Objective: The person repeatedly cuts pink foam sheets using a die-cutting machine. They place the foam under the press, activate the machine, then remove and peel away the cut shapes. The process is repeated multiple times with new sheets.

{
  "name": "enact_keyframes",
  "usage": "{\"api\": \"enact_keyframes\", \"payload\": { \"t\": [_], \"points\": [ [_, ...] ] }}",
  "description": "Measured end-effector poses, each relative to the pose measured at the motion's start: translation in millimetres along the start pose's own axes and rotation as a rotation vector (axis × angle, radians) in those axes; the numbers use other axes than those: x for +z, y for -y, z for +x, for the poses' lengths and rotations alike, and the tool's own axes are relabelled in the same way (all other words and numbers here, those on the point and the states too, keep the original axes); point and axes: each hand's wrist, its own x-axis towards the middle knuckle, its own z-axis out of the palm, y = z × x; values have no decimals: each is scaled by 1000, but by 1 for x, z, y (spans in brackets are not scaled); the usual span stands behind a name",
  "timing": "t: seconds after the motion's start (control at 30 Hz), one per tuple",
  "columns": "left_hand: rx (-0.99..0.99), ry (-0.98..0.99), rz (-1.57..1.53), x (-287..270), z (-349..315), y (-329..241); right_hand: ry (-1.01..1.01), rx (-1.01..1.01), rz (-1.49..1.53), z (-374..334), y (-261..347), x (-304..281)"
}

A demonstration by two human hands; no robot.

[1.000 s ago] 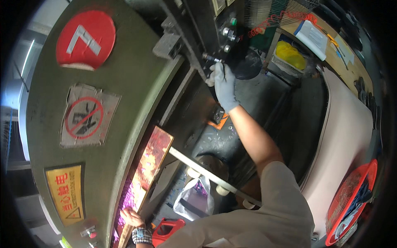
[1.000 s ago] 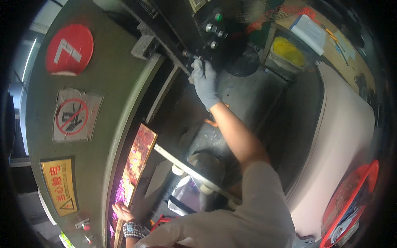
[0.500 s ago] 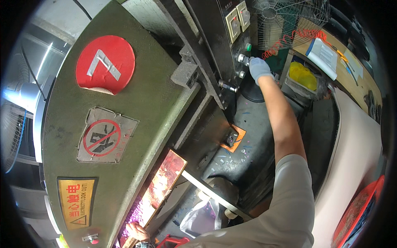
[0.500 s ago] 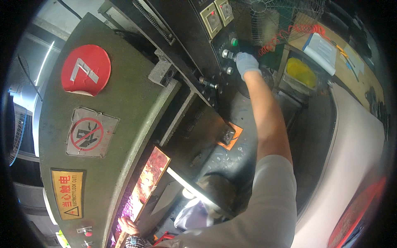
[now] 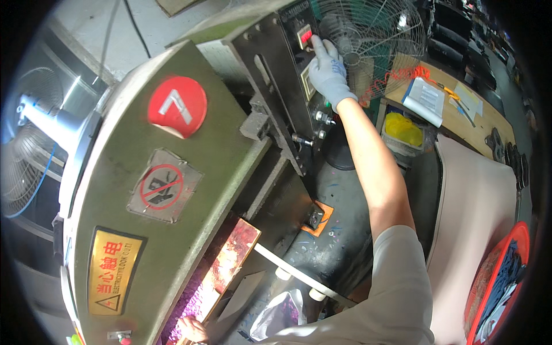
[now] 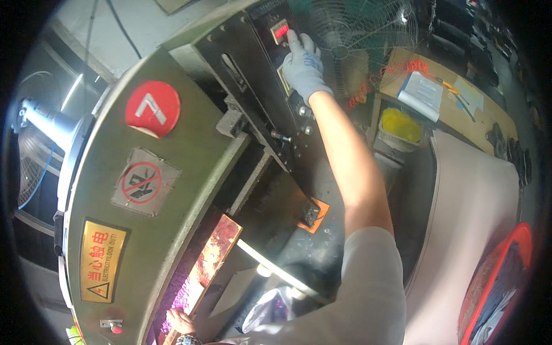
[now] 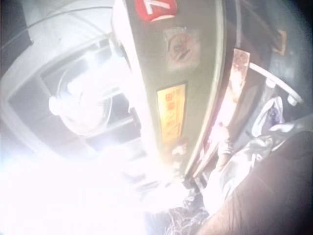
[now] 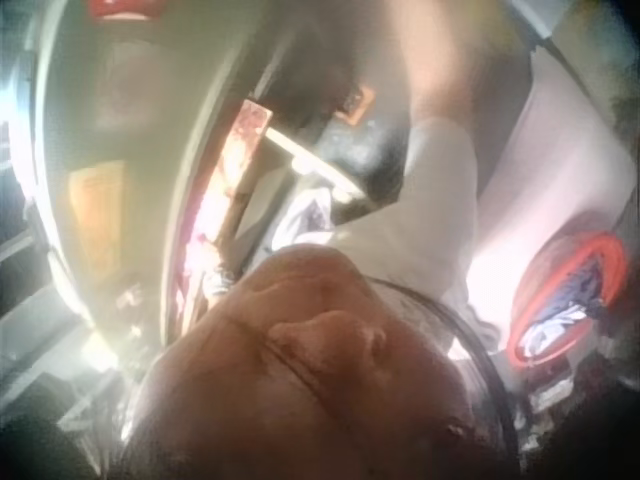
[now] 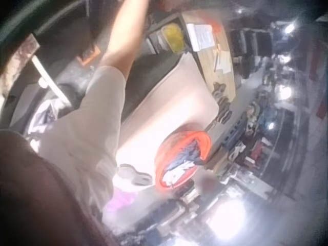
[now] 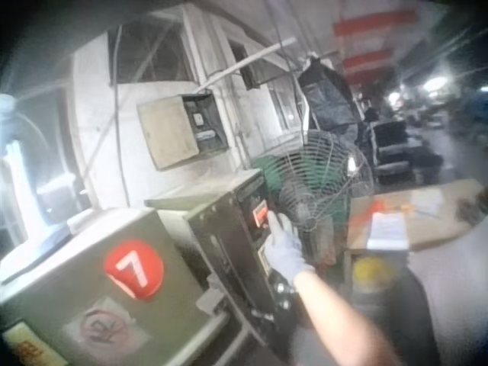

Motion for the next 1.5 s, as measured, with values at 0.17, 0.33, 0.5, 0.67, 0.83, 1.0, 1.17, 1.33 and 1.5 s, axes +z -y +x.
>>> {"api": "enact_keyframes", "payload": {
  "t": [0.17, 0.33, 0.5, 0.67, 0.83, 1.0, 1.17, 1.33, 1.5],
  "points": [
    [84, -64, -19, 8, -3, 4, 161, 60, -266, 8, 34, -5],
    [89, 36, 38, -5, 3, -6, 277, 124, -257, 3, 52, -42],
    [-89, 288, 5, -7, 6, -15, -21, -93, 426, -104, 93, -53],
    [-102, 37, -187, -18, 5, -30, 123, 22, 566, -242, 176, -67],
    [-66, -272, -475, -59, -22, -36, 380, 32, 805, -387, 294, -122],
    [115, -199, -816, -104, -105, -12, 724, 138, 820, -533, 385, -179],
    [-37, -245, -898, -116, -169, 155, 967, 337, 736, -627, 477, -160],
    [-576, -150, -485, -122, -191, 327, 1251, 10, 740, -720, 619, -123],
    [-684, 291, -524, -114, -175, 347, 1451, -309, 811, -822, 761, -85]
  ]
}}
